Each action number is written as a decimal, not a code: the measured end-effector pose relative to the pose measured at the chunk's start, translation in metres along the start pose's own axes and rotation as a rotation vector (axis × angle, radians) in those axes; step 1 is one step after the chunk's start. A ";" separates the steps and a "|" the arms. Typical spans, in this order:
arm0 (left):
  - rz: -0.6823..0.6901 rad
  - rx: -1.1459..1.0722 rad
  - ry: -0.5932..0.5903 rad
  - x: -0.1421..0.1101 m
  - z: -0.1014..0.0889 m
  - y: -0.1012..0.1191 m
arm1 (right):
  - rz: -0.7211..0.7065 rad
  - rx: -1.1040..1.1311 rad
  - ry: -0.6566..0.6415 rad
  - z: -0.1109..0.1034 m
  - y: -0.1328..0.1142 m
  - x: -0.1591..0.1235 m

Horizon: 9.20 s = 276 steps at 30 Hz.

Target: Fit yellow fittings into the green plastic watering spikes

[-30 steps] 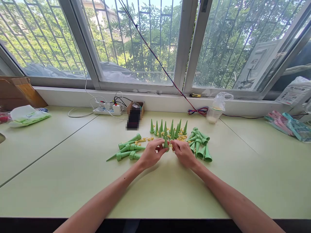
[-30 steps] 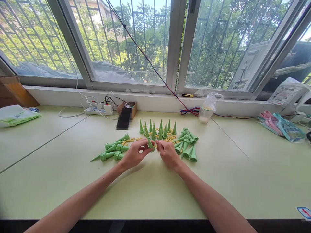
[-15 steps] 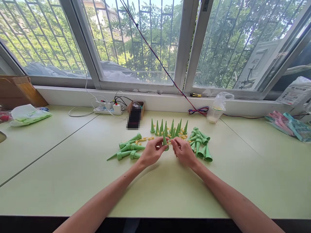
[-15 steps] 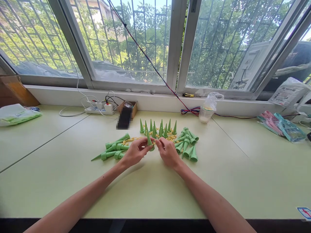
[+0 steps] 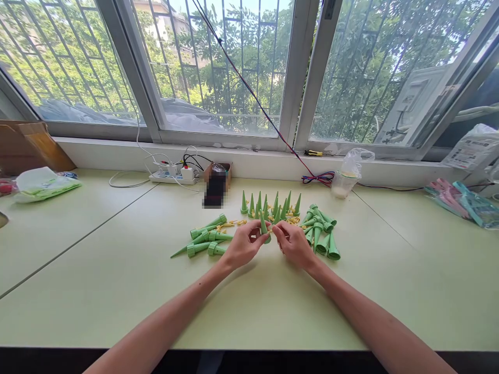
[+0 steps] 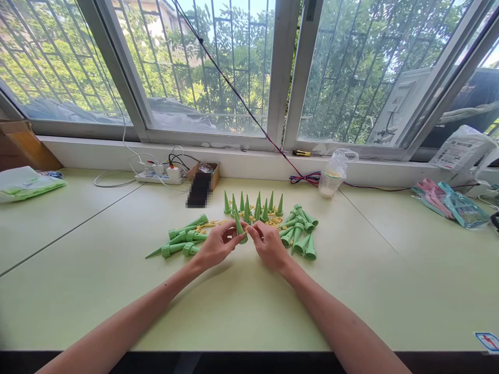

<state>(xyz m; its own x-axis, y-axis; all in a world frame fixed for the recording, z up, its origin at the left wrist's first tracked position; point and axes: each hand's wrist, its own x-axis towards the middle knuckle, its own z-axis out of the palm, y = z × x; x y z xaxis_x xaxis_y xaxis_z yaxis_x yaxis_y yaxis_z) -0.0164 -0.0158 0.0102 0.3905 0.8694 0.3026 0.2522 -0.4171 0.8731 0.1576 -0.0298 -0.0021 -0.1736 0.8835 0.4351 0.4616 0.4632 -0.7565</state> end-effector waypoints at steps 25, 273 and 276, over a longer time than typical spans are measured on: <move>0.120 0.147 -0.031 -0.004 0.004 -0.002 | -0.061 -0.099 0.067 0.005 0.012 0.002; 0.026 -0.044 -0.036 -0.001 -0.001 -0.005 | -0.087 -0.106 -0.106 0.006 0.009 -0.002; 0.008 -0.060 -0.034 0.000 -0.002 -0.004 | -0.084 -0.086 -0.095 0.006 0.008 -0.001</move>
<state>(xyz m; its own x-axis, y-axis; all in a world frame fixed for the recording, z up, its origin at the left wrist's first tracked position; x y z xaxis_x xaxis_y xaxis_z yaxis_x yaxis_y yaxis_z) -0.0188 -0.0135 0.0078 0.4221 0.8562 0.2979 0.1960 -0.4071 0.8921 0.1562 -0.0270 -0.0113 -0.2947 0.8462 0.4439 0.5137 0.5320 -0.6731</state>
